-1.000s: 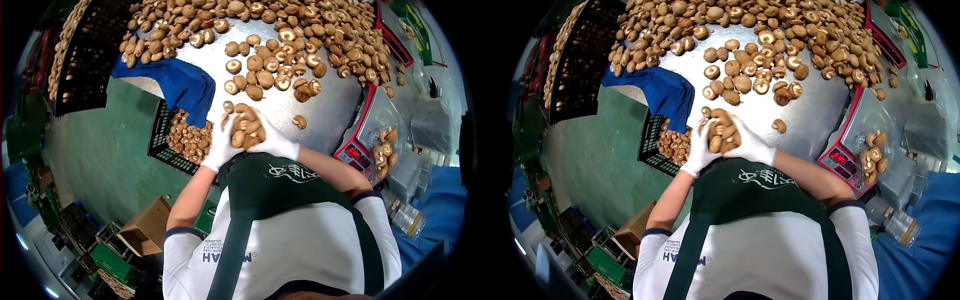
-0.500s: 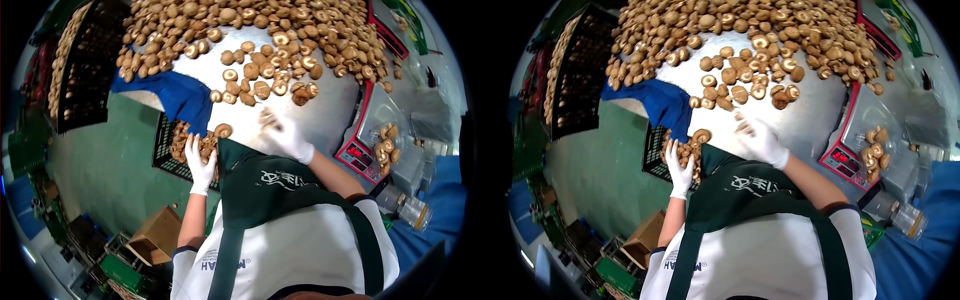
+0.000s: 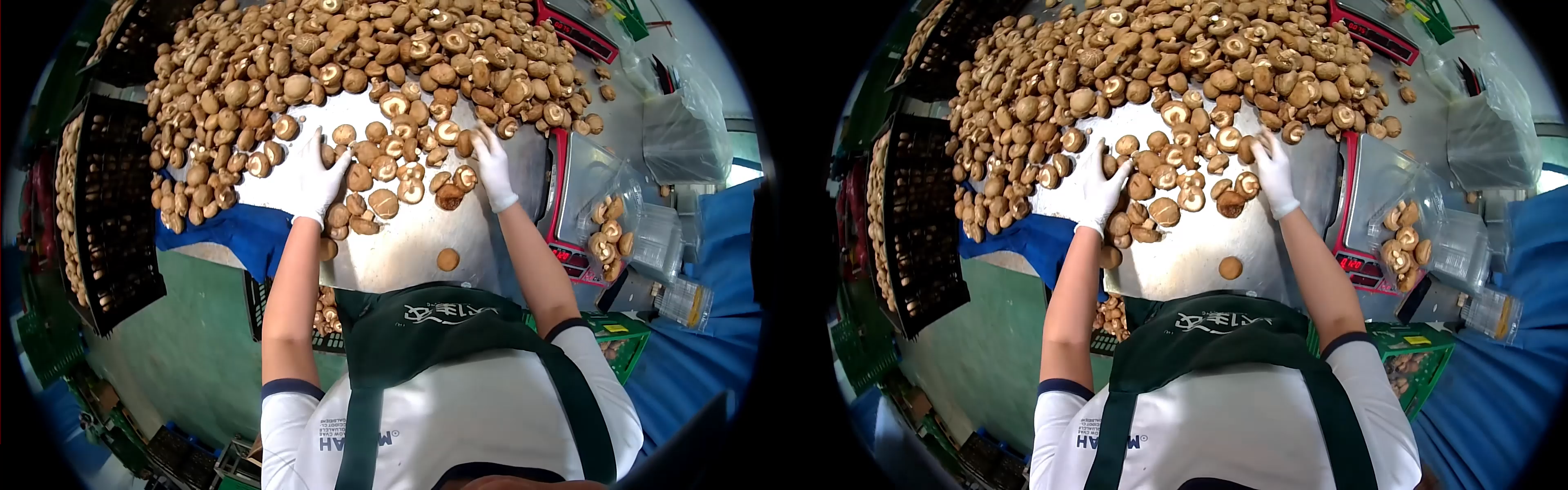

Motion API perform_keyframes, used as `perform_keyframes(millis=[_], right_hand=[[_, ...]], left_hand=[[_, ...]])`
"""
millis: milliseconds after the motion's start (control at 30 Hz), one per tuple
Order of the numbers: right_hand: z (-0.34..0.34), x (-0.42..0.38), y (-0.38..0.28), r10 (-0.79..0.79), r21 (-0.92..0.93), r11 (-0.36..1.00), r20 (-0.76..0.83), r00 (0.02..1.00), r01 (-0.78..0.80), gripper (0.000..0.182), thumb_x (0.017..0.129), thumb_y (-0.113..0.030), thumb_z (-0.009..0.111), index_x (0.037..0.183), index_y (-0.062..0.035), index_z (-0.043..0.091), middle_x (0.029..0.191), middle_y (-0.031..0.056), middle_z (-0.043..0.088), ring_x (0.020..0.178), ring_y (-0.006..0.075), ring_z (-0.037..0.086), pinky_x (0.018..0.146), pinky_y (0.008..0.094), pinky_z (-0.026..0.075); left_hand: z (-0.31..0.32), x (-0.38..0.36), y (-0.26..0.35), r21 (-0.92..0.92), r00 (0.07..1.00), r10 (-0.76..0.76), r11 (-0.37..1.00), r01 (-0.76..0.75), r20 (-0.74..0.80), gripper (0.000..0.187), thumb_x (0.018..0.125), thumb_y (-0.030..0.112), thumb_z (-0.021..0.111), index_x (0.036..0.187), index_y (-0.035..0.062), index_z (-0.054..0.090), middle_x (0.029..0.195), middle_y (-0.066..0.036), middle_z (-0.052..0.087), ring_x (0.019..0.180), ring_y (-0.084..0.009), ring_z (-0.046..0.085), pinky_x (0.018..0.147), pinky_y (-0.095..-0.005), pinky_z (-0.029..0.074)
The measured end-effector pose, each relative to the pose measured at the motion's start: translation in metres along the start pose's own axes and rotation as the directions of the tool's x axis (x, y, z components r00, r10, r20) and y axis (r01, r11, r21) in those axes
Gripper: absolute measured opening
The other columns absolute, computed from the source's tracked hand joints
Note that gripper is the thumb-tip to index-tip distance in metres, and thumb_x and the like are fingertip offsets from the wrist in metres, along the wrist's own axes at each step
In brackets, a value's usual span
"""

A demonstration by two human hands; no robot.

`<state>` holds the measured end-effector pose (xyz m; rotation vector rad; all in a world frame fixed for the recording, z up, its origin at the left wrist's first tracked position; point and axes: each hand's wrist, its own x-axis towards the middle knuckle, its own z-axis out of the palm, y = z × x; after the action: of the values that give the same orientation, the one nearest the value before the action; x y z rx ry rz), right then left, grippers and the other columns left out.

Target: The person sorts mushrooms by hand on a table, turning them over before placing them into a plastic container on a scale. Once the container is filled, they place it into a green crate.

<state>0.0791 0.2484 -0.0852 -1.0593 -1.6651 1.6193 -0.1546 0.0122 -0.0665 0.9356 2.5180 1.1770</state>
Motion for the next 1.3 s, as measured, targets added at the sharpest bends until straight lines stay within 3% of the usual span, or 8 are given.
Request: perform_keyframes(millis=[133,333,533,667,767,933,1100,1300], right_hand=[[0.024,0.039,-0.024,0.076,-0.381,0.923,0.068,0.995,-0.044,0.036,0.089,-0.033,0.067,0.101,0.0,0.066,0.091,0.0106,0.07,0.084,0.017,0.065,0.078,0.0293,0.049],[0.069,0.059,-0.056,-0.016,-0.68,0.714,0.226,0.974,0.17,0.058,0.081,-0.043,0.068,0.128,-0.0117,0.055,0.124,0.0156,0.061,0.114,0.0342,0.056,0.097,0.0409,0.044],[0.041,0.051,-0.058,0.051,-0.647,0.668,0.532,0.845,0.366,0.047,0.076,-0.037,0.072,0.118,-0.017,0.063,0.119,0.0128,0.063,0.111,0.0311,0.058,0.095,0.0388,0.045],[0.033,0.019,-0.049,-0.082,-0.642,0.619,0.52,0.85,0.453,0.038,0.076,-0.036,0.07,0.107,-0.0138,0.065,0.099,0.0127,0.063,0.098,0.0341,0.058,0.087,0.0424,0.047],[0.031,-0.001,-0.039,-0.187,-0.678,0.483,0.539,0.821,0.554,0.038,0.076,-0.036,0.07,0.106,-0.013,0.065,0.101,0.0118,0.061,0.101,0.0333,0.055,0.089,0.0434,0.045],[0.019,-0.011,-0.038,-0.32,-0.384,0.763,0.474,0.82,0.52,0.026,0.074,-0.013,0.073,0.099,-0.0077,0.069,0.124,0.0128,0.059,0.118,0.033,0.051,0.102,0.0403,0.041],[0.014,-0.025,-0.05,-0.438,-0.26,0.792,0.388,0.811,0.552,0.026,0.073,0.0,0.066,0.097,-0.0085,0.071,0.128,0.0144,0.056,0.131,0.0369,0.043,0.109,0.0413,0.035],[0.019,-0.036,-0.053,-0.459,-0.242,0.781,0.401,0.792,0.575,0.027,0.076,0.005,0.062,0.098,-0.0081,0.071,0.134,0.0151,0.055,0.132,0.036,0.044,0.109,0.04,0.037]], left_hand=[[0.014,0.04,0.018,-0.136,0.988,0.023,0.991,-0.002,0.153,0.068,0.082,0.035,0.072,0.138,0.0045,0.048,0.123,-0.02,0.058,0.115,-0.034,0.054,0.101,-0.0405,0.042],[0.037,0.09,0.044,0.167,0.941,0.158,0.962,-0.215,0.298,0.061,0.081,0.041,0.067,0.138,0.0264,0.051,0.123,-0.014,0.061,0.115,-0.0343,0.055,0.099,-0.041,0.043],[0.04,0.075,0.05,0.083,0.859,0.098,0.984,-0.161,0.503,0.045,0.083,0.024,0.071,0.125,0.0133,0.059,0.104,-0.022,0.068,0.097,-0.0372,0.065,0.088,-0.0393,0.05],[0.04,0.031,0.039,-0.043,0.906,0.162,0.986,-0.158,0.392,0.033,0.084,0.01,0.069,0.115,0.0025,0.063,0.097,-0.017,0.069,0.086,-0.025,0.066,0.079,-0.0323,0.052],[0.034,-0.005,0.043,-0.112,0.933,0.164,0.985,-0.135,0.32,0.032,0.083,0.016,0.068,0.113,0.0069,0.065,0.102,-0.017,0.065,0.096,-0.0322,0.06,0.088,-0.0393,0.048],[-0.009,-0.065,0.073,-0.256,0.996,0.081,0.964,-0.066,0.045,0.031,0.086,0.009,0.066,0.116,0.0021,0.061,0.127,-0.018,0.056,0.113,-0.0303,0.057,0.099,-0.0387,0.044],[-0.045,-0.143,0.039,0.048,0.964,0.002,0.999,0.011,-0.264,0.042,0.088,0.004,0.061,0.129,-0.0004,0.051,0.133,-0.018,0.05,0.126,-0.0316,0.047,0.109,-0.0412,0.034],[-0.026,-0.199,0.041,0.154,0.99,-0.034,0.987,0.055,-0.134,0.057,0.083,0.011,0.069,0.134,0.0019,0.047,0.139,-0.019,0.042,0.13,-0.0345,0.039,0.111,-0.0436,0.03]])
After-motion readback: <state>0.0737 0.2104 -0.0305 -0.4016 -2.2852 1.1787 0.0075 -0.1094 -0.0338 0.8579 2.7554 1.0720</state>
